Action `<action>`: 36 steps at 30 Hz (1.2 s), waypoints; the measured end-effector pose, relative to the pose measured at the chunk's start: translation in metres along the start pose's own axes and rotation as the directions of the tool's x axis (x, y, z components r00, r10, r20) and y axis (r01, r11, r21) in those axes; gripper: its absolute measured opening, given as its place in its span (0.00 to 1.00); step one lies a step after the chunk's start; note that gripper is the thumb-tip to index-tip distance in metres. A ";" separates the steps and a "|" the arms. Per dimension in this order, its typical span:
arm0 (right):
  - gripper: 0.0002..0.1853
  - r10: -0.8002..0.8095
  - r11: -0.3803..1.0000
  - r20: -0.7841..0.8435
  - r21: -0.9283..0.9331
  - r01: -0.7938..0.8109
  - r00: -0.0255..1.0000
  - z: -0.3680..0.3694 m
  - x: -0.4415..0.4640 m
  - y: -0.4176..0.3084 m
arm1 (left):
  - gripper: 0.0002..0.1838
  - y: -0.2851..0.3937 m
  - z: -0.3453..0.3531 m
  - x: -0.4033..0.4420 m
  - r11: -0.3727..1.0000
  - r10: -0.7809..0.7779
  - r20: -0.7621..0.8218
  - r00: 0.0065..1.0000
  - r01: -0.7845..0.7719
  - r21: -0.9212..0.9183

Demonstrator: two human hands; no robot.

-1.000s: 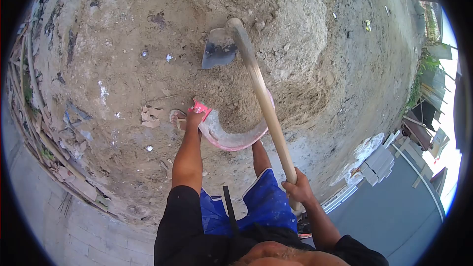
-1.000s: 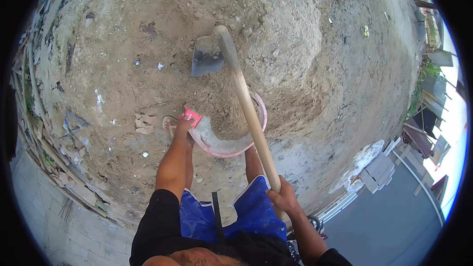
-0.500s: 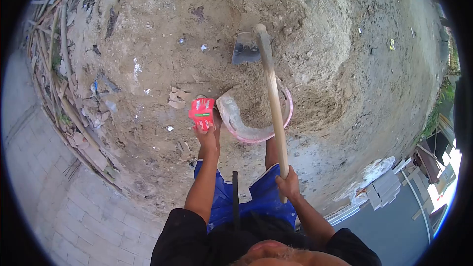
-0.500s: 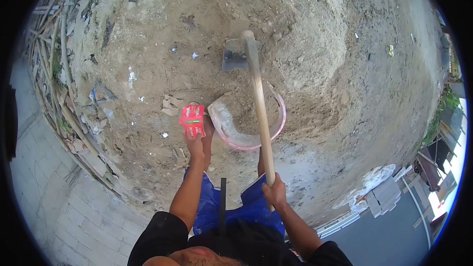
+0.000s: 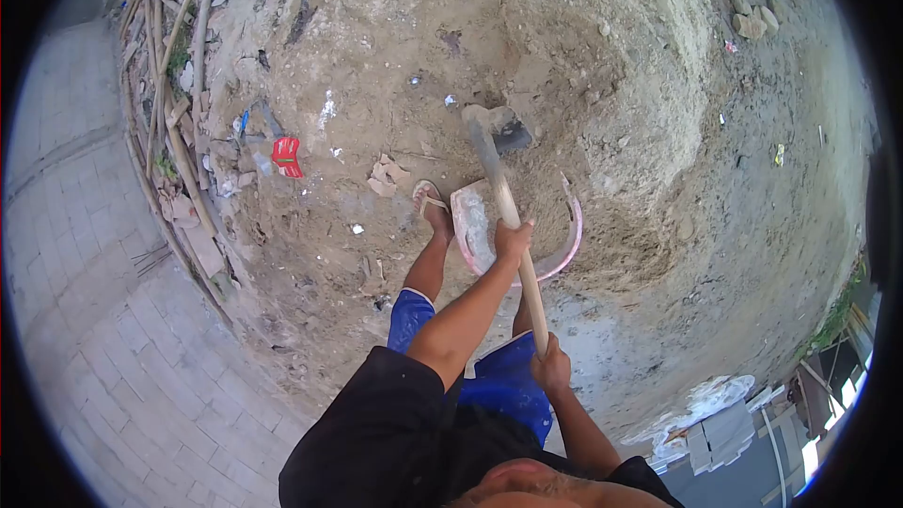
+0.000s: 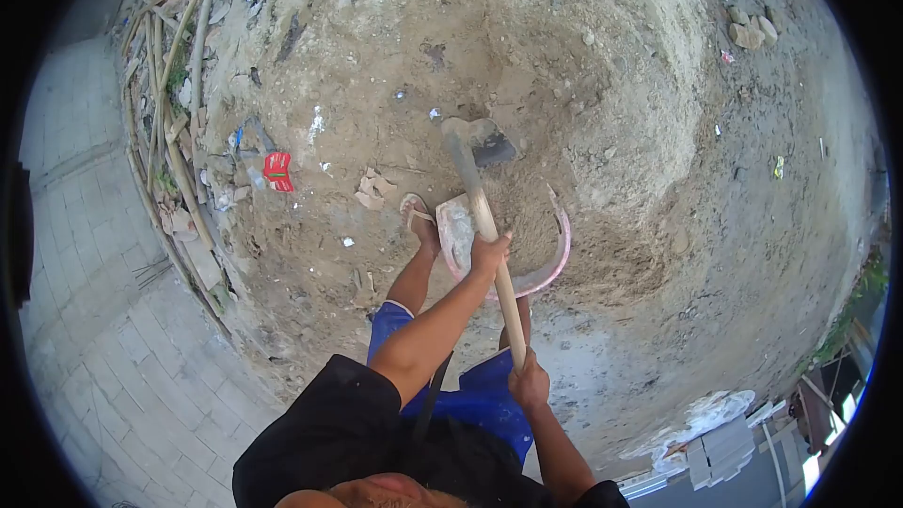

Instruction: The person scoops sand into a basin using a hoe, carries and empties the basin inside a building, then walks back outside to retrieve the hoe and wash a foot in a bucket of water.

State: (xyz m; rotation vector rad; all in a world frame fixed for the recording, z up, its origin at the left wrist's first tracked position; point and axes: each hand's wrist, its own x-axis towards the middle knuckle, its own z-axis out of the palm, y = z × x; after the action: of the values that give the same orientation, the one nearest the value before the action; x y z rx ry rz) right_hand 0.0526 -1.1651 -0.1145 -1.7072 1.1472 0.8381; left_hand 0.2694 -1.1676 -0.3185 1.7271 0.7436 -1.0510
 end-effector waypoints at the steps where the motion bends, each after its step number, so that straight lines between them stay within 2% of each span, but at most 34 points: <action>1: 0.31 0.001 1.000 0.007 -0.015 -0.001 1.000 0.000 -0.013 0.008 | 0.20 0.000 -0.006 -0.023 0.995 -0.048 0.015 0.999 0.049 -0.086; 3: 0.32 0.001 0.999 0.034 -0.053 0.001 0.999 -0.001 -0.044 0.026 | 0.19 -0.012 -0.022 -0.058 0.979 -0.042 0.066 0.997 0.054 -0.195; 6: 0.32 -0.015 1.000 0.115 -0.020 0.018 0.993 -0.006 -0.063 0.033 | 0.20 0.010 -0.048 -0.099 0.986 -0.046 0.025 0.999 0.049 -0.158; 9: 0.30 -0.084 0.994 0.213 0.083 0.068 0.973 -0.022 -0.044 -0.015 | 0.20 0.033 -0.088 -0.077 0.989 0.081 -0.045 0.996 -0.086 -0.121; 11: 0.29 -0.140 0.987 0.290 0.111 0.112 0.947 -0.023 -0.009 -0.065 | 0.24 0.049 -0.125 -0.030 0.970 0.212 -0.136 0.968 -0.225 -0.088; 13: 0.29 -0.401 0.901 0.227 0.273 0.337 0.888 -0.007 0.036 -0.114 | 0.27 0.111 -0.156 0.000 0.929 0.311 -0.187 0.932 -0.339 -0.146; 15: 0.29 -0.294 0.844 0.469 0.536 -0.004 0.833 -0.021 0.071 -0.204 | 0.29 0.166 -0.181 0.025 0.949 0.251 -0.265 0.931 -0.291 -0.124; 16: 0.26 -0.390 0.751 0.476 0.660 -0.027 0.788 -0.014 0.097 -0.232 | 0.29 0.186 -0.188 0.035 0.957 0.272 -0.314 0.910 -0.289 -0.008; 17: 0.22 -0.448 0.720 0.453 0.694 0.010 0.771 -0.012 0.118 -0.259 | 0.29 0.203 -0.193 0.046 0.953 0.302 -0.357 0.884 -0.282 0.107; 20: 0.16 -0.412 0.714 0.463 0.699 -0.038 0.785 0.000 0.150 -0.306 | 0.30 0.212 -0.217 0.097 0.942 0.304 -0.380 0.874 -0.217 0.254; 21: 0.16 -0.392 0.718 0.462 0.694 -0.049 0.796 0.000 0.149 -0.312 | 0.30 0.213 -0.215 0.098 0.945 0.277 -0.336 0.900 -0.192 0.265; 23: 0.15 -0.357 0.716 0.469 0.692 -0.085 0.807 -0.007 0.139 -0.310 | 0.30 0.209 -0.207 0.096 0.950 0.213 -0.248 0.945 -0.141 0.280; 25: 0.16 -0.333 0.696 0.470 0.707 -0.123 0.817 -0.023 0.129 -0.292 | 0.32 0.192 -0.182 0.084 0.925 0.270 -0.266 0.925 -0.173 0.338; 29: 0.19 -0.240 0.745 0.434 0.656 -0.122 0.868 -0.044 0.108 -0.247 | 0.33 0.155 -0.128 0.048 0.895 0.347 -0.244 0.906 -0.242 0.373; 31: 0.20 -0.205 0.776 0.368 0.626 -0.078 0.907 -0.047 0.102 -0.222 | 0.29 0.150 -0.099 0.018 0.936 0.312 -0.187 0.931 -0.267 0.230; 32: 0.18 -0.172 0.770 0.359 0.629 -0.102 0.917 -0.052 0.099 -0.210 | 0.27 0.151 -0.084 0.004 0.949 0.298 -0.157 0.942 -0.274 0.156; 35: 0.14 -0.101 0.747 0.329 0.648 -0.146 0.939 -0.068 0.087 -0.180 | 0.36 0.090 -0.053 0.034 0.973 0.136 -0.013 0.991 -0.131 0.190; 36: 0.14 -0.092 0.738 0.313 0.658 -0.147 0.945 -0.069 0.082 -0.169 | 0.36 0.084 -0.044 0.026 0.968 0.134 -0.004 0.991 -0.130 0.216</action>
State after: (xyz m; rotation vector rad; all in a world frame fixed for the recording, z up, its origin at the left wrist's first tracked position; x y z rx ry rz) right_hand 0.2429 -1.2268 -0.1101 -0.9007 1.0664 0.5798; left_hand 0.3657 -1.1567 -0.2997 1.9451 0.5325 -1.0563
